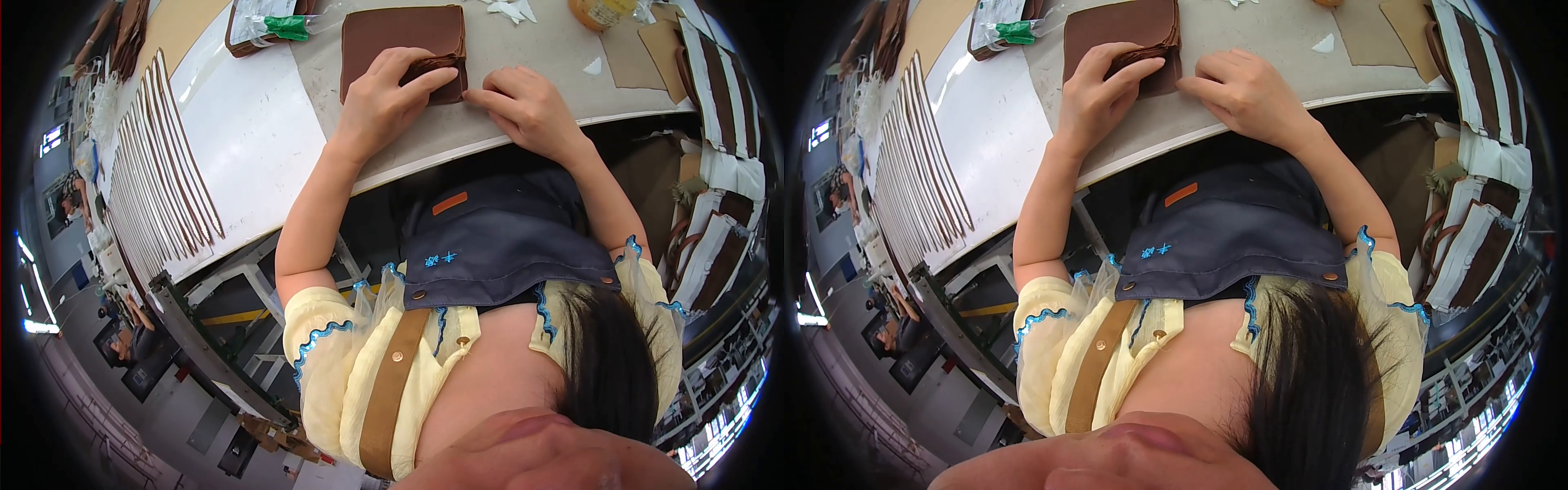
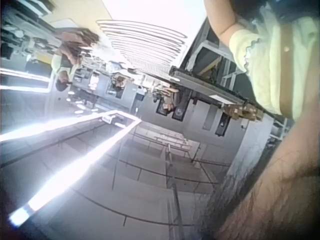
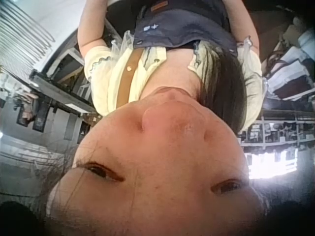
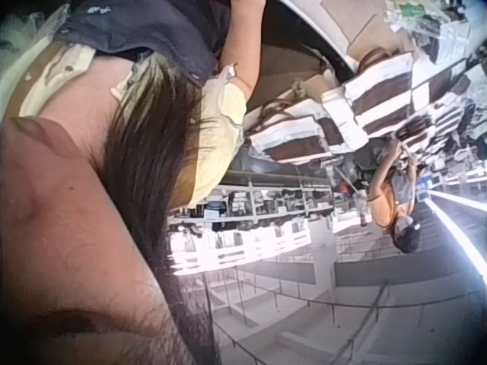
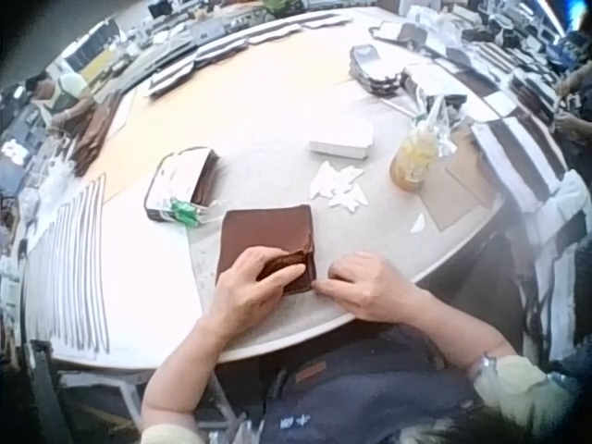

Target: Assembling and folding leather wallet components at a workshop station.

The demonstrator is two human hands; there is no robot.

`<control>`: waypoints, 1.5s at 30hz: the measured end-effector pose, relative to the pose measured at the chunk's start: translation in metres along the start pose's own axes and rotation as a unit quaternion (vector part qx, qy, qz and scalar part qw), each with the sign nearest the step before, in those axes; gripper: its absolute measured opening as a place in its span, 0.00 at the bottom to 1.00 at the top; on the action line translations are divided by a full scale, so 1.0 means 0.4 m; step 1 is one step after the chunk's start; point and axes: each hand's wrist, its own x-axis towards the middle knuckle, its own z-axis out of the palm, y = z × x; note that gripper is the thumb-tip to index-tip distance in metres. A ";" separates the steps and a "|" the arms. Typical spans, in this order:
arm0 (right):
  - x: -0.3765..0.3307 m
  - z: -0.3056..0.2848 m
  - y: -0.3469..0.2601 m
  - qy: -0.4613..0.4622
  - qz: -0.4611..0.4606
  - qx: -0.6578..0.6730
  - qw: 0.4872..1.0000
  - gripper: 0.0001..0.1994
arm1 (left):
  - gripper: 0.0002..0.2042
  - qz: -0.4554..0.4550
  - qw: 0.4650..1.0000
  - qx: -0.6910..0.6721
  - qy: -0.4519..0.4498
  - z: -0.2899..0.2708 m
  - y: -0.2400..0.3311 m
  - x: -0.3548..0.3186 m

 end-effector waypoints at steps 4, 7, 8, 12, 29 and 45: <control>0.001 -0.002 -0.001 0.000 0.001 0.003 1.000 0.13 | 0.20 0.010 1.000 0.015 -0.009 0.002 -0.004 -0.004; 0.002 -0.002 -0.002 -0.002 0.000 0.001 1.000 0.13 | 0.19 0.008 1.000 0.012 -0.007 0.003 -0.005 -0.004; 0.002 -0.002 -0.002 -0.002 0.001 0.001 1.000 0.13 | 0.19 0.007 1.000 0.010 -0.006 0.002 -0.005 -0.004; 0.001 -0.003 -0.002 -0.006 0.000 -0.003 1.000 0.14 | 0.18 0.010 1.000 0.012 -0.009 0.002 -0.005 -0.002; -0.002 0.000 -0.001 0.003 -0.002 -0.001 1.000 0.15 | 0.16 -0.023 1.000 0.007 -0.006 0.003 0.005 -0.001; -0.002 -0.001 0.001 0.002 -0.004 -0.001 1.000 0.13 | 0.13 0.016 0.999 0.004 -0.028 -0.009 0.007 0.006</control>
